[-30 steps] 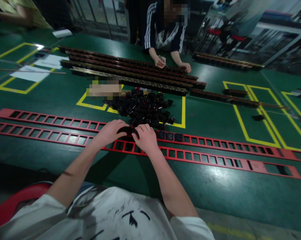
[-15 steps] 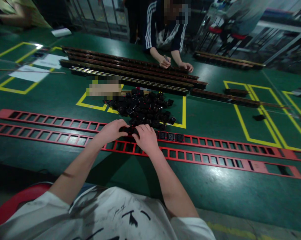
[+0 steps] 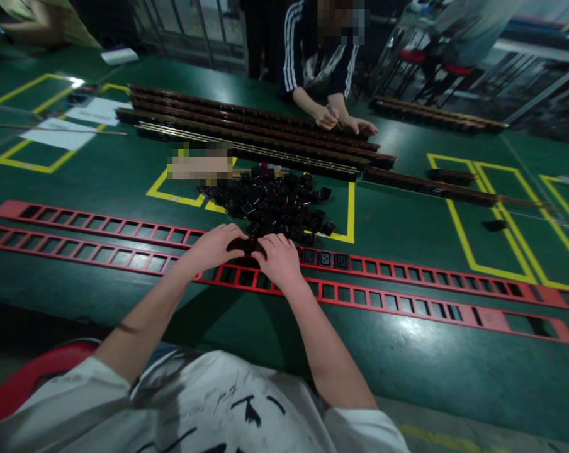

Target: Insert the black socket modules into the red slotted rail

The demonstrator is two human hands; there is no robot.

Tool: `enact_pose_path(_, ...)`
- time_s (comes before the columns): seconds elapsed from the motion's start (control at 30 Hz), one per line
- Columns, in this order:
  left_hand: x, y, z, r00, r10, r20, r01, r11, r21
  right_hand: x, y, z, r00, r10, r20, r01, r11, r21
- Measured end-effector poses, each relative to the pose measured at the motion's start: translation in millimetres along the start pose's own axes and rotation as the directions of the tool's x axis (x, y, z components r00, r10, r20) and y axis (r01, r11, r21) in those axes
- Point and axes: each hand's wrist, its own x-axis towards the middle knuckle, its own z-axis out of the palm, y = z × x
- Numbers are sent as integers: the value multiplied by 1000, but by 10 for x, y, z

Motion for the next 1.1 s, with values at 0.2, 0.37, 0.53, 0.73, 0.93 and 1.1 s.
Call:
enact_pose_path(0.2,-146,-314,-4,999,-6,44,4,999,49,-19,-15,23,998,-30,49,33,997,-70)
enact_pose_path(0.37,-235,-390,-26,998,-66,14,63,986,154,-18,-37,8,998,-23,54,28,995,-98)
enact_pose_path(0.53,-173,-223,52,999,-43,-15,45,986,159,-13,-65,-15,999,-23,29,26,994,-103)
enact_pose_path(0.73,1,41,227,999,11,-32,-8,996,93,-17,-57,-1,1000,-22,17,24,996,-89)
enact_pose_path(0.93,7,38,280,994,23,-106,-21,1000,20,-89,14,-77,999,25,26,-24,998,-64)
enact_pose_path(1.1,-5,8,310,990,45,-131,-47,999,-9,-99,56,-135,997,45,60,-42,997,-60)
